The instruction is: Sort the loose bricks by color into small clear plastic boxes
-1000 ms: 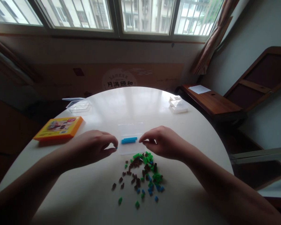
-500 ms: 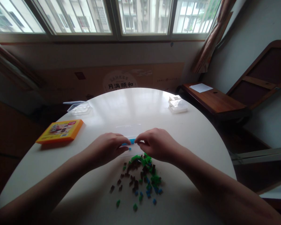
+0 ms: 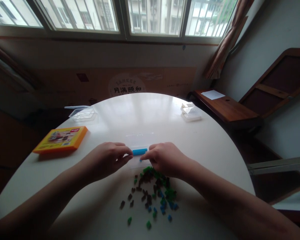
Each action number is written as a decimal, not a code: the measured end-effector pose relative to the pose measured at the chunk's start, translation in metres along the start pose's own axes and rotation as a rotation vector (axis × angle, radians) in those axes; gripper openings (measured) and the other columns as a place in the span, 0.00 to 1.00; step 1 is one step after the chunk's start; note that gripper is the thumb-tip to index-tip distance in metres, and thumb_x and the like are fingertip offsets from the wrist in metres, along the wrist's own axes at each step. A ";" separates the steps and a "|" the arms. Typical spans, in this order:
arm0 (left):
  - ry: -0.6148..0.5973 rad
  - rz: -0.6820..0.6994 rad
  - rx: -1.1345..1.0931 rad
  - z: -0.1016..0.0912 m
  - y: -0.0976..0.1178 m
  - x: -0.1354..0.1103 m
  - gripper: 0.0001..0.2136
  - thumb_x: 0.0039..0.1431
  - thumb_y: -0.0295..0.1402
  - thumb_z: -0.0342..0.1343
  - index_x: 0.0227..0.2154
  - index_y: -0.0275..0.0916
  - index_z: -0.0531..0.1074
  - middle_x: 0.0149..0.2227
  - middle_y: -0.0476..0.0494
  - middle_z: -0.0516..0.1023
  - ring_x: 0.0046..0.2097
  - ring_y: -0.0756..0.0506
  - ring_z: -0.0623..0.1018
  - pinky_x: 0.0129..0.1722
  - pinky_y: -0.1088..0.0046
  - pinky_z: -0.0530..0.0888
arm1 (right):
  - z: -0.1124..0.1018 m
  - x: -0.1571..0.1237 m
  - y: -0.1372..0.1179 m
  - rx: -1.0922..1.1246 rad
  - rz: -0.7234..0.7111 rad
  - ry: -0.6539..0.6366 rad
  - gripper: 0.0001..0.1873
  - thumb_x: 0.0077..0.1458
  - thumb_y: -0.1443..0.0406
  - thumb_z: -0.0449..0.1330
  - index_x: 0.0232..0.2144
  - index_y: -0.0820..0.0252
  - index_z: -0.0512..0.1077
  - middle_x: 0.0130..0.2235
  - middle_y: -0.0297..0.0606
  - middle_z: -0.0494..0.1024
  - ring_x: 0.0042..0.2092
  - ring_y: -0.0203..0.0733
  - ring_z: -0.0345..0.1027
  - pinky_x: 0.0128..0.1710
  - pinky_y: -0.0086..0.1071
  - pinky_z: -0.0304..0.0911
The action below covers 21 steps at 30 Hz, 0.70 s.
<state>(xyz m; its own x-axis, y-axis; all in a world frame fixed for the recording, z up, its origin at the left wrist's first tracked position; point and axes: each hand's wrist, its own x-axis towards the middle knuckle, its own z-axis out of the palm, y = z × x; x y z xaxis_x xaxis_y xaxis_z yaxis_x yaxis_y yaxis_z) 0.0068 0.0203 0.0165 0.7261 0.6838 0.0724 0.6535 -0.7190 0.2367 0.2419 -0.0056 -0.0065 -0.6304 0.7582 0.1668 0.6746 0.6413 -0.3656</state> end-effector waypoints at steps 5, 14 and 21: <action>-0.012 -0.014 0.012 -0.002 0.000 -0.001 0.10 0.62 0.31 0.52 0.32 0.41 0.78 0.30 0.47 0.78 0.27 0.50 0.74 0.27 0.74 0.66 | 0.000 0.001 0.001 -0.039 0.006 -0.016 0.19 0.55 0.71 0.56 0.42 0.45 0.79 0.34 0.30 0.78 0.31 0.33 0.68 0.29 0.28 0.55; -0.057 -0.068 0.048 0.000 0.004 -0.003 0.10 0.62 0.34 0.50 0.31 0.40 0.76 0.32 0.45 0.78 0.28 0.48 0.74 0.28 0.72 0.65 | -0.005 -0.001 0.002 -0.074 0.135 0.070 0.15 0.56 0.69 0.57 0.41 0.49 0.79 0.35 0.32 0.79 0.32 0.35 0.69 0.30 0.29 0.56; -0.053 -0.065 0.007 0.001 0.006 -0.004 0.11 0.62 0.38 0.52 0.31 0.41 0.76 0.31 0.47 0.78 0.27 0.49 0.73 0.27 0.73 0.63 | 0.003 0.003 -0.001 -0.071 0.177 0.079 0.06 0.57 0.63 0.61 0.35 0.49 0.79 0.32 0.29 0.79 0.30 0.35 0.68 0.30 0.29 0.56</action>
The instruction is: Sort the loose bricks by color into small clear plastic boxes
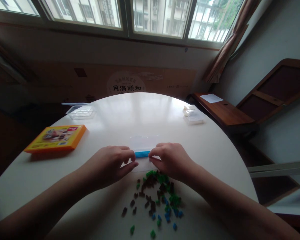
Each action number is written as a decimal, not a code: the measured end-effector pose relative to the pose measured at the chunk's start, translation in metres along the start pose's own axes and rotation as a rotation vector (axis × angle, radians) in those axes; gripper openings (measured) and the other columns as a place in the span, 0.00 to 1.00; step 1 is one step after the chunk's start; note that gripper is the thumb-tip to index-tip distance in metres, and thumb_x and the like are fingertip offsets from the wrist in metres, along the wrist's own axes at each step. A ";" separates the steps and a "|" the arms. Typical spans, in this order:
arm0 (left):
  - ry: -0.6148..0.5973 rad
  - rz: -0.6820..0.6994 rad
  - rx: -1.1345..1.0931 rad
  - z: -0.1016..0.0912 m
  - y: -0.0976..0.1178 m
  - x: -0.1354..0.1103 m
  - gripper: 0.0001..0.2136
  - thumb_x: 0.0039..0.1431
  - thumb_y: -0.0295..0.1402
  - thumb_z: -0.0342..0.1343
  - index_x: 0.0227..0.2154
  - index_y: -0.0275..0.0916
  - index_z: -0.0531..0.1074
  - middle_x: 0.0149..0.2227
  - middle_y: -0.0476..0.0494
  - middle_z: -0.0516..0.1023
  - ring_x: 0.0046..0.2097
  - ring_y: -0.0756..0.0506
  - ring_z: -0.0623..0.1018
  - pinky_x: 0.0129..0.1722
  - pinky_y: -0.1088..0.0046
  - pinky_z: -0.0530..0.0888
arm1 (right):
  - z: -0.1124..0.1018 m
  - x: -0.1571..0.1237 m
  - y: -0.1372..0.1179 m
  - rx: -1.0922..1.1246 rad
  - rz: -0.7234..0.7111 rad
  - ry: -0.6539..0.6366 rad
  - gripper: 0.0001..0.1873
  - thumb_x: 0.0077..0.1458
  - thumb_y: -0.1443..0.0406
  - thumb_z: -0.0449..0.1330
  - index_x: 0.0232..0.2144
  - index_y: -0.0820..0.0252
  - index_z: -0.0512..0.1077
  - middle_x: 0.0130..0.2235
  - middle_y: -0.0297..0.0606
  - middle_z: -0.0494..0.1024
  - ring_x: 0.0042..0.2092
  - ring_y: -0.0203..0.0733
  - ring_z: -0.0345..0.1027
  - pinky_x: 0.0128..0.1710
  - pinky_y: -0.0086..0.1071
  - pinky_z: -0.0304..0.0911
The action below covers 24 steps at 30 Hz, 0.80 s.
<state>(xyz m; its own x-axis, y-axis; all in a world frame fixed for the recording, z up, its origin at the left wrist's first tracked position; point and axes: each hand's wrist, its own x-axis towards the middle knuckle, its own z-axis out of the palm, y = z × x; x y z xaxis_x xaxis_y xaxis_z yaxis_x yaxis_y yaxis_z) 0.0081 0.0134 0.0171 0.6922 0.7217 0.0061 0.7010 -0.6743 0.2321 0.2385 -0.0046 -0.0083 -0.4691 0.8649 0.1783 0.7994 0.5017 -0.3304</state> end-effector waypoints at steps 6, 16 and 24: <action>-0.010 -0.013 -0.002 0.002 0.001 0.000 0.11 0.60 0.41 0.55 0.28 0.42 0.75 0.31 0.48 0.78 0.27 0.48 0.72 0.26 0.72 0.61 | 0.004 0.003 0.001 -0.024 0.003 -0.030 0.07 0.56 0.64 0.60 0.35 0.49 0.79 0.34 0.29 0.81 0.33 0.37 0.72 0.32 0.30 0.57; 0.018 -0.004 -0.008 0.002 0.000 0.000 0.12 0.60 0.43 0.56 0.28 0.41 0.75 0.30 0.47 0.78 0.27 0.48 0.74 0.25 0.73 0.63 | 0.002 0.002 0.002 -0.005 0.024 0.028 0.09 0.59 0.63 0.59 0.37 0.50 0.80 0.34 0.32 0.81 0.33 0.37 0.72 0.33 0.30 0.59; 0.018 -0.012 -0.004 0.002 0.001 0.000 0.12 0.59 0.43 0.57 0.28 0.40 0.75 0.30 0.47 0.78 0.27 0.48 0.73 0.25 0.74 0.62 | 0.000 0.001 -0.002 0.036 0.015 -0.008 0.09 0.58 0.64 0.59 0.37 0.51 0.80 0.33 0.32 0.81 0.31 0.35 0.70 0.31 0.29 0.60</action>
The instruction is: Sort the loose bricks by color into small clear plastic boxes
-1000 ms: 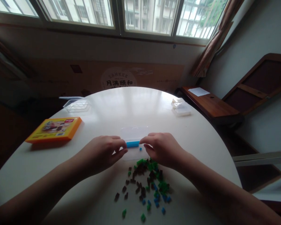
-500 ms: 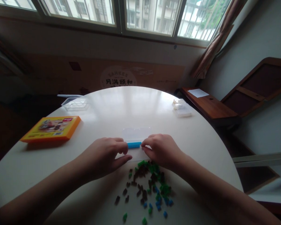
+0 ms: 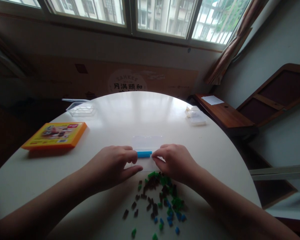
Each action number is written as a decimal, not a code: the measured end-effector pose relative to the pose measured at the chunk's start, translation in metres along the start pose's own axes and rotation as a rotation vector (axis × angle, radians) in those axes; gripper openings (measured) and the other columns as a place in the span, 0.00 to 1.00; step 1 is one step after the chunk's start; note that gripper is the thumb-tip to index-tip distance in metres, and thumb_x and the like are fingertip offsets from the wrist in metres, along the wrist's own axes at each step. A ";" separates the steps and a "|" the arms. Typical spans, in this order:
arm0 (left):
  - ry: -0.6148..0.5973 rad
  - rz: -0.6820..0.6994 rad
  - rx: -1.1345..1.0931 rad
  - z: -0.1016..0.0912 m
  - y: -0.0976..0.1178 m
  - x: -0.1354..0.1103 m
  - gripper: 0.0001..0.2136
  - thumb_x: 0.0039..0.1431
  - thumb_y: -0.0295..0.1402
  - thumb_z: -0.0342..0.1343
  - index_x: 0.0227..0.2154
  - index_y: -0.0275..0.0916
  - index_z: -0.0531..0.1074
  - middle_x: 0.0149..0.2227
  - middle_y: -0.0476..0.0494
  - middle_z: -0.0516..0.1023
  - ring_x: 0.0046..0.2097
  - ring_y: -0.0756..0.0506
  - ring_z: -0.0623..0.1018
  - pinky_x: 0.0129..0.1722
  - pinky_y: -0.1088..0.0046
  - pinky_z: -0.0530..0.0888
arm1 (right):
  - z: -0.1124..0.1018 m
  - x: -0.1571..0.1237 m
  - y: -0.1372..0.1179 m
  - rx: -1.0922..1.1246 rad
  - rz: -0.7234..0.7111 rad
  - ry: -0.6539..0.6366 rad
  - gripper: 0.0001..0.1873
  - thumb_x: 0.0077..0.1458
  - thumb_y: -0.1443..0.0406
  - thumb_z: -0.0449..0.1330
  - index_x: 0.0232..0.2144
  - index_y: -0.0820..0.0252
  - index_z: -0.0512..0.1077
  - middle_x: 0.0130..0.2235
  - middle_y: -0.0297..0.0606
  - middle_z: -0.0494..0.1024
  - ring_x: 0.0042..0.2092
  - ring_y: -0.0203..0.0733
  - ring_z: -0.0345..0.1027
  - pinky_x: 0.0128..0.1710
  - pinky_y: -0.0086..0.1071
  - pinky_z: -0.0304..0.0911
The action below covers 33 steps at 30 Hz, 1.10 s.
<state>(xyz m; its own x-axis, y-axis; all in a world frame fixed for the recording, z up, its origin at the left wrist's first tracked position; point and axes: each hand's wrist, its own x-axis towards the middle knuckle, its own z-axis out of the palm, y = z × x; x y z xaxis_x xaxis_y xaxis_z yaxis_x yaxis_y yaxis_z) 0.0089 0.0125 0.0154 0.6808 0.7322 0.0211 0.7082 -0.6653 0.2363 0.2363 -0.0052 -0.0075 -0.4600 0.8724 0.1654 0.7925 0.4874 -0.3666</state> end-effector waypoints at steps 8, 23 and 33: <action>-0.001 -0.005 0.010 0.000 0.000 0.000 0.12 0.59 0.44 0.56 0.28 0.40 0.75 0.30 0.46 0.78 0.27 0.47 0.74 0.25 0.73 0.61 | 0.006 0.001 0.002 -0.005 0.042 0.028 0.09 0.58 0.63 0.59 0.38 0.50 0.80 0.34 0.32 0.81 0.33 0.38 0.72 0.34 0.30 0.62; -0.013 -0.008 0.019 0.001 -0.001 -0.001 0.12 0.59 0.44 0.56 0.28 0.42 0.75 0.30 0.48 0.78 0.28 0.46 0.73 0.25 0.72 0.61 | 0.007 0.001 0.004 0.042 0.042 0.014 0.09 0.58 0.64 0.59 0.38 0.50 0.80 0.33 0.32 0.81 0.33 0.37 0.72 0.34 0.30 0.61; -0.013 -0.012 0.010 -0.001 -0.001 0.000 0.12 0.59 0.44 0.56 0.29 0.42 0.76 0.30 0.48 0.78 0.27 0.47 0.74 0.25 0.72 0.62 | 0.005 0.000 0.005 0.051 0.033 0.024 0.09 0.58 0.64 0.59 0.38 0.50 0.80 0.34 0.32 0.81 0.33 0.37 0.72 0.34 0.30 0.62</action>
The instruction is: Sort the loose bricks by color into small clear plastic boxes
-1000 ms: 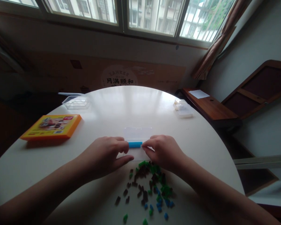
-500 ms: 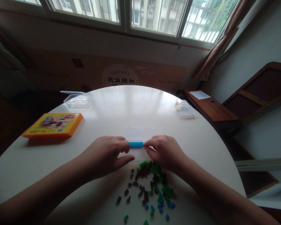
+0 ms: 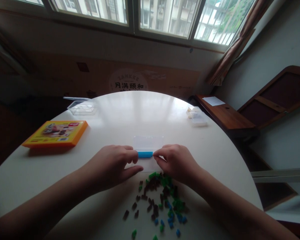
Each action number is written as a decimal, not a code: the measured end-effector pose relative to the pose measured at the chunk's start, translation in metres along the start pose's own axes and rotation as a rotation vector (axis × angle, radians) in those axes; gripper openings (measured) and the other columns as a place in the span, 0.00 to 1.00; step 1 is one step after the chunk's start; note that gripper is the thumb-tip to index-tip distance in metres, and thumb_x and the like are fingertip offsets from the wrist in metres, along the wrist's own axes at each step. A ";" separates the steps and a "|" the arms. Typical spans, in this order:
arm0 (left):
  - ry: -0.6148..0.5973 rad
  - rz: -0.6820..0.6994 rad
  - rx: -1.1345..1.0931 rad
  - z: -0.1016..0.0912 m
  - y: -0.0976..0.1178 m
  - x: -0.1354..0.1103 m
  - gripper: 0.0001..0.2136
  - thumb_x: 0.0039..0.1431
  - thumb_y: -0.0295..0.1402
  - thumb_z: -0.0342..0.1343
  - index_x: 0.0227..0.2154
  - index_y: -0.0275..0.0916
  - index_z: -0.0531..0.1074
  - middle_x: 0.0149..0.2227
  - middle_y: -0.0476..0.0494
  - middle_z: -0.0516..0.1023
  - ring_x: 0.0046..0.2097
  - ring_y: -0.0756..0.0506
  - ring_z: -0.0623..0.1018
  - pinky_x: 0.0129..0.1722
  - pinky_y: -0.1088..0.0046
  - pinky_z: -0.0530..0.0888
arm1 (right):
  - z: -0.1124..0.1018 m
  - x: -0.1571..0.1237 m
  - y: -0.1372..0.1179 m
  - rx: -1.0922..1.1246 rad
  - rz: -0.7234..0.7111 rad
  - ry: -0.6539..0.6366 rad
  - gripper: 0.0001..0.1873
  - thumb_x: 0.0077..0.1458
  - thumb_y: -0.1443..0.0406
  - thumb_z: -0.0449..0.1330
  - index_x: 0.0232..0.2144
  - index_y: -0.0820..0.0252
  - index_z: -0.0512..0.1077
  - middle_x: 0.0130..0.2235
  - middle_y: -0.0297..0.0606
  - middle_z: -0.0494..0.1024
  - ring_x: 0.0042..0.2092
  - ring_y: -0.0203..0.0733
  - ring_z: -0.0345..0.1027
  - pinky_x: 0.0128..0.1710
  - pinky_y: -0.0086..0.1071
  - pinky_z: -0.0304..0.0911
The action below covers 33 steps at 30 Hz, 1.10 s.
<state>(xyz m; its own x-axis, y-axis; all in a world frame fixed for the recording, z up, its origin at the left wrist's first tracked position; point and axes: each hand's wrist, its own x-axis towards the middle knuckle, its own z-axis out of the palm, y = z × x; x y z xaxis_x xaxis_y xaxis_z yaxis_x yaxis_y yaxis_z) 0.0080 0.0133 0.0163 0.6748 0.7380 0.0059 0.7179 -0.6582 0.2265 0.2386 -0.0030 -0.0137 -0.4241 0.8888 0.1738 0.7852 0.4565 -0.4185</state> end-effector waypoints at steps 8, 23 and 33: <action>-0.002 0.036 0.001 -0.001 0.000 -0.001 0.10 0.60 0.43 0.55 0.34 0.46 0.78 0.32 0.49 0.79 0.29 0.46 0.76 0.27 0.72 0.64 | 0.001 0.002 0.002 -0.037 0.009 -0.016 0.09 0.57 0.64 0.59 0.36 0.49 0.80 0.35 0.29 0.81 0.34 0.37 0.73 0.34 0.30 0.61; -0.038 0.112 0.062 0.010 -0.001 -0.002 0.18 0.61 0.49 0.53 0.52 0.56 0.73 0.31 0.46 0.82 0.30 0.40 0.80 0.27 0.70 0.67 | 0.001 0.002 0.001 -0.045 0.041 -0.029 0.10 0.57 0.64 0.58 0.36 0.50 0.80 0.36 0.31 0.82 0.36 0.40 0.74 0.36 0.31 0.62; -0.086 0.065 0.082 0.010 0.004 -0.002 0.20 0.60 0.52 0.52 0.52 0.54 0.73 0.27 0.45 0.80 0.27 0.40 0.78 0.25 0.70 0.66 | 0.003 0.005 -0.001 -0.060 0.068 -0.036 0.11 0.57 0.64 0.57 0.36 0.50 0.80 0.36 0.31 0.82 0.36 0.40 0.74 0.36 0.31 0.62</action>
<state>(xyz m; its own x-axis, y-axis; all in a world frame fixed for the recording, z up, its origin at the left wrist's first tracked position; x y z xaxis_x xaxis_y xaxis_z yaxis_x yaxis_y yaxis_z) 0.0106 0.0077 0.0073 0.7298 0.6805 -0.0664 0.6816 -0.7166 0.1479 0.2348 0.0008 -0.0151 -0.3842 0.9162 0.1141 0.8380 0.3979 -0.3734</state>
